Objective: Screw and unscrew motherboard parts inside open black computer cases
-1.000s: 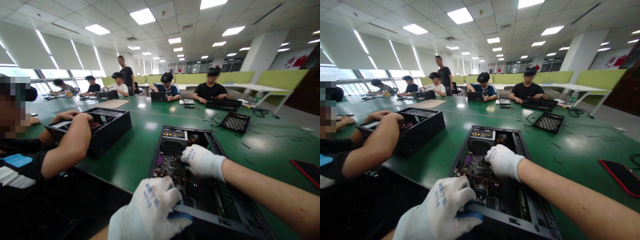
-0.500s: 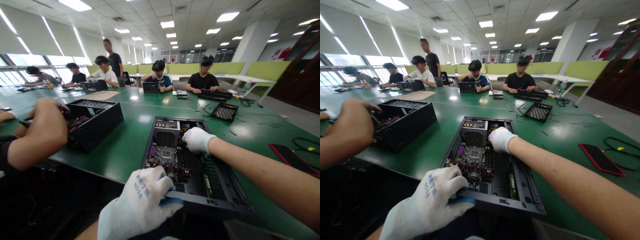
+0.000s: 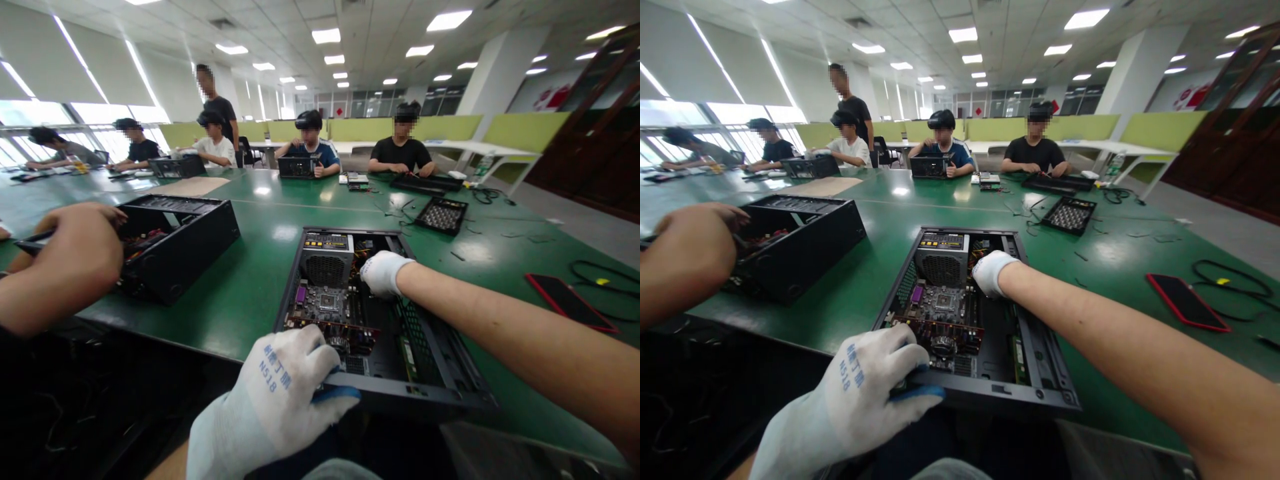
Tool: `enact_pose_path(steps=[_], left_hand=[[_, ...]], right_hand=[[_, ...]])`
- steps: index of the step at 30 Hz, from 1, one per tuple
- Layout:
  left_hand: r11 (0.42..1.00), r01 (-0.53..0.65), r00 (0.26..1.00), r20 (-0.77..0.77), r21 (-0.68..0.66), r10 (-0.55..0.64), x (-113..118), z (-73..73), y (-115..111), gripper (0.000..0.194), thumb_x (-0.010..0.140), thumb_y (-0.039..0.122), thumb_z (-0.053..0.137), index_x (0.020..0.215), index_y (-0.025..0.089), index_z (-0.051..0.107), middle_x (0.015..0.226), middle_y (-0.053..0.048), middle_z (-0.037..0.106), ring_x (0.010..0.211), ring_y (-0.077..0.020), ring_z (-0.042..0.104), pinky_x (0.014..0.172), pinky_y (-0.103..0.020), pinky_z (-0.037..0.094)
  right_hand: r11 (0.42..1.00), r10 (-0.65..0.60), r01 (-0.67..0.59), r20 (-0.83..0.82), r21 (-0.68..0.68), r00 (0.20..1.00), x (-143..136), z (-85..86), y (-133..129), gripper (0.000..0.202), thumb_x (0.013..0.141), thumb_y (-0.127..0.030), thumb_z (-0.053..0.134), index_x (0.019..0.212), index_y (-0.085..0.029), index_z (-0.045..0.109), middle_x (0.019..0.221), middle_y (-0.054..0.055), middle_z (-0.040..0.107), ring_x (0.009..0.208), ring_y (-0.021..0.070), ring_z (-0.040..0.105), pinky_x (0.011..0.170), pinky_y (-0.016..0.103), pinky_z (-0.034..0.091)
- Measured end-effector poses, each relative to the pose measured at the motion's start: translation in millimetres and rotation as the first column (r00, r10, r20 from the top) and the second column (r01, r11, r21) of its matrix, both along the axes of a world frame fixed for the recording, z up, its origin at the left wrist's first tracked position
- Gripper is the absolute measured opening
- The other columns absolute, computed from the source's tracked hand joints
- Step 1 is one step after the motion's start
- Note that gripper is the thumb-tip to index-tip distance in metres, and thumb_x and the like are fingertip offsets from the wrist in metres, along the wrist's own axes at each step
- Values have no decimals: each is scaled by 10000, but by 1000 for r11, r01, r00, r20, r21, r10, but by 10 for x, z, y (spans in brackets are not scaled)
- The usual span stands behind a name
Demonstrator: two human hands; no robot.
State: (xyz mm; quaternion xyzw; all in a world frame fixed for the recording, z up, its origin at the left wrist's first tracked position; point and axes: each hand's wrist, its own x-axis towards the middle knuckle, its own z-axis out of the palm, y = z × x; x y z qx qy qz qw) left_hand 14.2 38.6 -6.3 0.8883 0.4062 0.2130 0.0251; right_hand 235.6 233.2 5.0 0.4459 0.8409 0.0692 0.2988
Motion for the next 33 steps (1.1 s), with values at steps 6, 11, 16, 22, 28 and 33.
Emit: enact_pose_path(steps=[6,11,16,22,28,33], left_hand=[[1000,-13,1000,-2,7,13,-2,3,-9,257,849,462,744,874,238,619,880,-6,630,713,-199,589,591,-330,389],[1000,-4,1000,9,3,4,-2,15,-12,244,863,457,728,897,236,629,882,-11,633,720,-204,597,593,-335,404],[1000,6,1000,26,-15,-6,4,22,-6,226,864,438,723,906,232,640,879,-14,633,719,-202,599,595,-332,402],[983,57,994,103,-176,-39,15,262,51,133,917,346,654,981,230,644,914,-11,629,773,-164,609,658,-304,459],[992,-27,1000,-13,-125,26,119,358,448,221,958,264,524,1163,213,588,1061,-51,637,983,-212,642,892,-362,522],[980,-35,966,-259,-196,-17,315,226,986,308,934,265,512,1221,159,553,1157,-113,634,1058,-255,668,949,-400,543]], right_hand=[[997,51,-47,-66,63,996,39,98,-90,346,858,-314,626,1098,-127,790,1095,186,777,1030,309,732,834,373,522],[987,104,-82,-166,137,981,177,178,-209,393,929,-429,555,1104,-155,777,1086,166,776,1034,298,725,858,363,499],[967,160,-67,-384,244,910,383,205,-334,414,988,-466,476,980,-169,763,1007,139,773,962,266,715,856,346,484],[969,186,-13,-697,247,693,565,102,-406,418,999,-490,496,993,-164,759,987,109,759,943,231,678,853,308,474],[981,133,28,-778,190,613,583,110,-451,400,991,-488,515,1007,-175,764,993,100,764,941,233,671,857,309,464],[982,125,40,-792,185,597,594,114,-470,404,992,-493,518,1036,-170,757,1028,105,761,980,238,663,878,311,450]])
